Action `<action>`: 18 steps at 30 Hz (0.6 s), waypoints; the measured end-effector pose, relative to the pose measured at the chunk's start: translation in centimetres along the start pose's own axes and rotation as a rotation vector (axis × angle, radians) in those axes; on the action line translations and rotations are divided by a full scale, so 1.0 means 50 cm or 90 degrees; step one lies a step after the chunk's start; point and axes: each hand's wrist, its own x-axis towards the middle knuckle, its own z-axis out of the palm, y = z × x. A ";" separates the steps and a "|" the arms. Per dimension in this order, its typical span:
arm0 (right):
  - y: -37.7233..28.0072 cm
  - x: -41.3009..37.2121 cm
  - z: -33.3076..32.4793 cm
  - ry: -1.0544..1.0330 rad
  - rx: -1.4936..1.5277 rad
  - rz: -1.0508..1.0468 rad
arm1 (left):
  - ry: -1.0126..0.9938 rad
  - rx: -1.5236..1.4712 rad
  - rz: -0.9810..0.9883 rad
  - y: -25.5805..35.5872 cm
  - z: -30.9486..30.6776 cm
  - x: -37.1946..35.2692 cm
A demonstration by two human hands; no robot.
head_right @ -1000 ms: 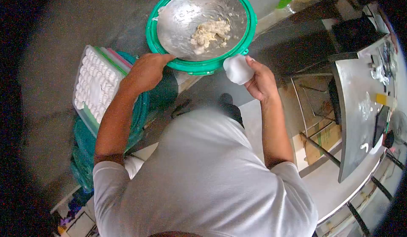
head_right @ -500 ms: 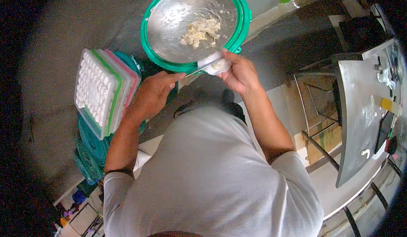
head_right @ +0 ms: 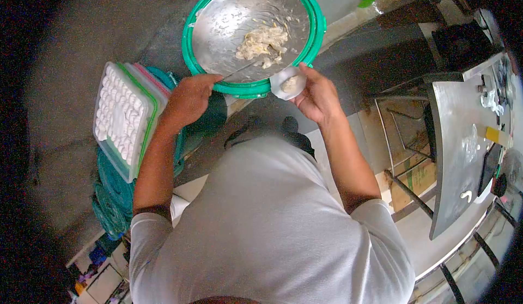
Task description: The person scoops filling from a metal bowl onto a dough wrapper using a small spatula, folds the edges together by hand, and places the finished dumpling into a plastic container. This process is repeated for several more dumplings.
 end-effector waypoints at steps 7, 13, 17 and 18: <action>-0.008 -0.008 0.034 0.029 0.012 -0.021 | -0.065 -0.159 -0.019 0.089 -0.001 -0.039; -0.006 0.000 0.021 0.032 -0.010 -0.032 | 0.010 -0.135 0.040 0.059 -0.011 -0.036; -0.013 -0.011 0.029 0.043 -0.017 -0.030 | -0.010 -0.166 -0.011 0.064 -0.024 -0.019; -0.013 -0.013 0.030 0.038 -0.018 -0.029 | -0.011 -0.167 -0.010 0.064 -0.016 -0.018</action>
